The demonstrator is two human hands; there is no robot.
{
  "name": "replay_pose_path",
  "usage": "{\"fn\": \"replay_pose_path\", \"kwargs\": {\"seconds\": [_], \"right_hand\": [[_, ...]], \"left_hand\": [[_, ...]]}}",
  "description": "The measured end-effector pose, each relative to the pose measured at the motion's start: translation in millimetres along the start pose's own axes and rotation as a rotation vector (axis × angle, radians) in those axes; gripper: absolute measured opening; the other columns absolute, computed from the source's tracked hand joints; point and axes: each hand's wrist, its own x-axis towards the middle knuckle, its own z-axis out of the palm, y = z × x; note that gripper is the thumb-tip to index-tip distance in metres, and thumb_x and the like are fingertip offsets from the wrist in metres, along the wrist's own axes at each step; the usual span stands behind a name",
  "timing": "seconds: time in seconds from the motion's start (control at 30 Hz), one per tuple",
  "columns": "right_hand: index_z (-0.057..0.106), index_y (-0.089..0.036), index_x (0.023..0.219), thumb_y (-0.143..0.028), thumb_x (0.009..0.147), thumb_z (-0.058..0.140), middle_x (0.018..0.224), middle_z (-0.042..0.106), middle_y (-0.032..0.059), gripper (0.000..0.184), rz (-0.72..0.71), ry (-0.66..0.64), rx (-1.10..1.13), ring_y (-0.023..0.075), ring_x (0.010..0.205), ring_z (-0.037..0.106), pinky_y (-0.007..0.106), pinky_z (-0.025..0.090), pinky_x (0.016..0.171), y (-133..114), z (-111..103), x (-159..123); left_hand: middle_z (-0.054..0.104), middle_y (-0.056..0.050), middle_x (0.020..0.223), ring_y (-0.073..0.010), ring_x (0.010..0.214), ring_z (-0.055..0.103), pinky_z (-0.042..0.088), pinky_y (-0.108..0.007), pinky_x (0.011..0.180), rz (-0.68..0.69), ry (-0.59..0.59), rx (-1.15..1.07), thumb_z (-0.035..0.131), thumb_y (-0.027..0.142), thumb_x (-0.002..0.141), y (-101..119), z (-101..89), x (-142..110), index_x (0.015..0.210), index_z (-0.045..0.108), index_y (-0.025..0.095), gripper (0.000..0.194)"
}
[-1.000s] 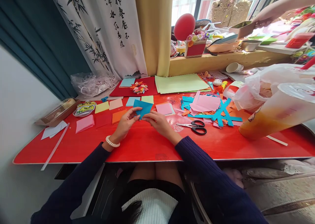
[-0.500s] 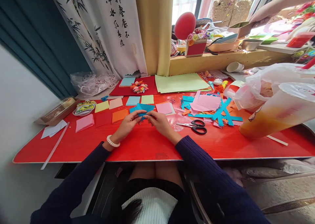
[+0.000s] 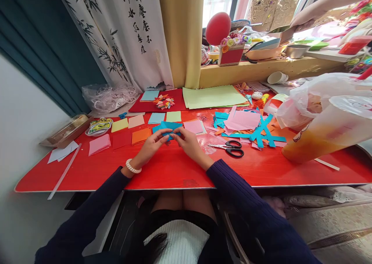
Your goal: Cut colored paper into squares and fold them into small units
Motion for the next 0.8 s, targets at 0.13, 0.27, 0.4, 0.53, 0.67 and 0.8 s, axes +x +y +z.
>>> {"fn": "replay_pose_path", "kwargs": {"seconds": [0.13,0.27,0.4,0.53,0.67,0.8], "right_hand": [[0.053,-0.018,0.081,-0.032,0.083,0.054,0.060,0.047,-0.0037,0.014,0.014,0.000,0.011,0.0081,0.048,0.041,0.023,0.033,0.047,-0.9,1.1,-0.7],[0.051,-0.019,0.081,-0.033,0.082,0.056,0.061,0.047,-0.0044,0.015,0.032,-0.004,0.057,0.0073,0.047,0.040,0.022,0.033,0.045,-1.1,3.3,-2.6],[0.043,-0.023,0.101,-0.040,0.083,0.053,0.071,0.047,-0.0049,0.026,0.050,-0.005,0.165,0.0071,0.047,0.046,0.022,0.038,0.043,0.1,3.2,-1.2],[0.035,-0.028,0.113,-0.044,0.077,0.060,0.078,0.048,-0.0049,0.047,0.156,0.017,0.383,0.0074,0.048,0.050,0.023,0.042,0.043,0.3,-0.1,4.7],[0.056,-0.018,0.089,-0.046,0.074,0.062,0.061,0.050,-0.0034,0.033,0.237,-0.158,0.427,0.0087,0.047,0.048,0.024,0.041,0.045,0.3,-0.8,5.9],[0.057,-0.015,0.067,-0.047,0.075,0.061,0.053,0.050,-0.0025,0.033,0.237,-0.176,0.387,0.0085,0.046,0.046,0.024,0.039,0.046,3.4,0.7,3.0]], "left_hand": [[0.061,-0.004,0.082,-0.0151,0.078,0.060,0.047,-0.030,0.077,-0.011,-0.029,-0.016,0.056,0.032,0.082,-2.0,1.0,-0.7,0.118,0.051,0.016,0.039],[0.061,-0.002,0.071,-0.0143,0.069,0.059,0.048,-0.030,0.072,-0.027,-0.017,-0.019,0.056,0.028,0.082,-2.1,2.1,0.1,0.120,0.050,0.014,0.041],[0.061,-0.002,0.071,-0.0133,0.067,0.059,0.048,-0.028,0.068,-0.028,0.019,-0.061,0.059,0.027,0.080,-0.6,2.1,2.0,0.120,0.052,0.015,0.042],[0.062,-0.001,0.072,-0.0118,0.064,0.059,0.049,-0.027,0.065,-0.023,0.068,-0.164,0.062,0.026,0.078,-0.1,0.6,3.6,0.127,0.046,0.018,0.052],[0.063,-0.001,0.078,-0.0106,0.061,0.059,0.049,-0.026,0.063,-0.029,0.067,-0.244,0.064,0.027,0.077,1.1,0.3,4.2,0.140,0.023,0.023,0.076],[0.063,-0.001,0.075,-0.0119,0.060,0.060,0.049,-0.027,0.062,-0.079,0.094,-0.266,0.067,0.028,0.074,4.5,1.7,3.8,0.143,0.006,0.022,0.092]]}}
